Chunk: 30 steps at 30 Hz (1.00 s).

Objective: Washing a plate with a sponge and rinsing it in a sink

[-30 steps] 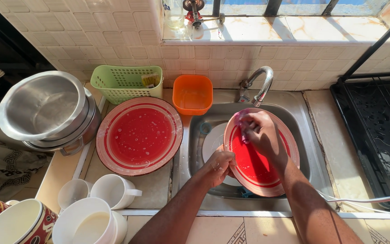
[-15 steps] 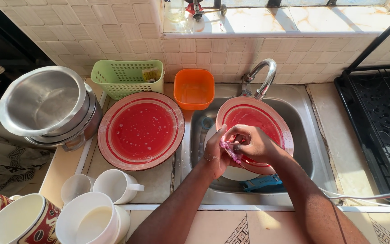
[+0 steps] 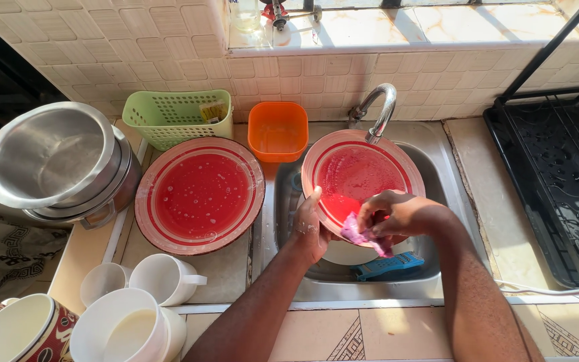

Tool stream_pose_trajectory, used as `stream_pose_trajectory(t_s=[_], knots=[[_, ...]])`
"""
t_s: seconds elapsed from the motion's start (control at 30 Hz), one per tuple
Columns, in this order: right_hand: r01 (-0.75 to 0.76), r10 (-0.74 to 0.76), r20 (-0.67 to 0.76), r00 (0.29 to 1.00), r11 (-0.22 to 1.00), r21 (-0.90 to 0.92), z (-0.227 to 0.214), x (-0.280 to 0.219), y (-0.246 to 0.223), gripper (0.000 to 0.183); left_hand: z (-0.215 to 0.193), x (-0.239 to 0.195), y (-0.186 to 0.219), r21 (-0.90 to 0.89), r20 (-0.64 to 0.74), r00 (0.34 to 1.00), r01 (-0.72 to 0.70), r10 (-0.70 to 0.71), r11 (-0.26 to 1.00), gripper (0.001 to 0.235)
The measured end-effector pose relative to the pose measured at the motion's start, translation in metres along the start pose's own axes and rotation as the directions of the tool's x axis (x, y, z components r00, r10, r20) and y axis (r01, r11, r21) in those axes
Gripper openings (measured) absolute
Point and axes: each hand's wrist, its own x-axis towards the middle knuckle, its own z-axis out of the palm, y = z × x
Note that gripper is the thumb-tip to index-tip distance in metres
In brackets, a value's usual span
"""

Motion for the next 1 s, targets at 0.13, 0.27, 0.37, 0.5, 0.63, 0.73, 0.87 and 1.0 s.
stream_pose_trajectory(t_s=[0.13, 0.27, 0.37, 0.5, 0.63, 0.73, 0.87, 1.0], knots=[[-0.069, 0.071, -0.056, 0.996, 0.997, 0.040, -0.015, 0.029, 0.053, 0.026, 0.009, -0.019, 0.013, 0.055, -0.008, 1.000, -0.002, 0.002, 0.999, 0.061], [-0.204, 0.174, -0.205, 0.963, 0.969, -0.140, -0.021, 0.038, 0.082, 0.023, 0.011, -0.023, 0.017, 0.117, 0.010, 1.000, 0.001, -0.002, 0.993, 0.059], [-0.307, 0.252, -0.332, 0.909, 0.944, -0.125, -0.023, 0.039, 0.097, 0.023, 0.008, -0.016, 0.013, 0.152, 0.037, 0.999, -0.027, 0.022, 0.988, 0.061], [-0.370, 0.223, -0.605, 0.764, 0.920, -0.128, -0.035, 0.058, 0.120, 0.035, 0.007, -0.018, 0.012, 0.226, 0.118, 0.993, -0.047, 0.020, 0.973, 0.069], [-0.323, 0.047, -0.773, 0.633, 0.923, -0.208, -0.040, 0.085, 0.153, 0.028, 0.021, -0.037, 0.018, 0.237, 0.150, 0.989, -0.034, -0.002, 0.971, 0.073], [-0.208, -0.193, -0.825, 0.531, 0.914, -0.347, -0.034, 0.093, 0.141, 0.042, 0.014, -0.029, 0.014, 0.248, 0.187, 0.982, -0.024, -0.023, 0.969, 0.074], [0.137, -0.303, -0.752, 0.585, 0.951, -0.277, -0.003, 0.083, 0.075, 0.034, 0.012, -0.025, 0.013, 0.222, 0.175, 0.983, 0.009, -0.049, 0.975, 0.073], [0.381, -0.444, -0.567, 0.694, 0.894, -0.234, 0.017, 0.058, 0.022, 0.030, 0.007, -0.016, 0.001, 0.161, 0.162, 0.987, -0.013, -0.014, 0.987, 0.073]])
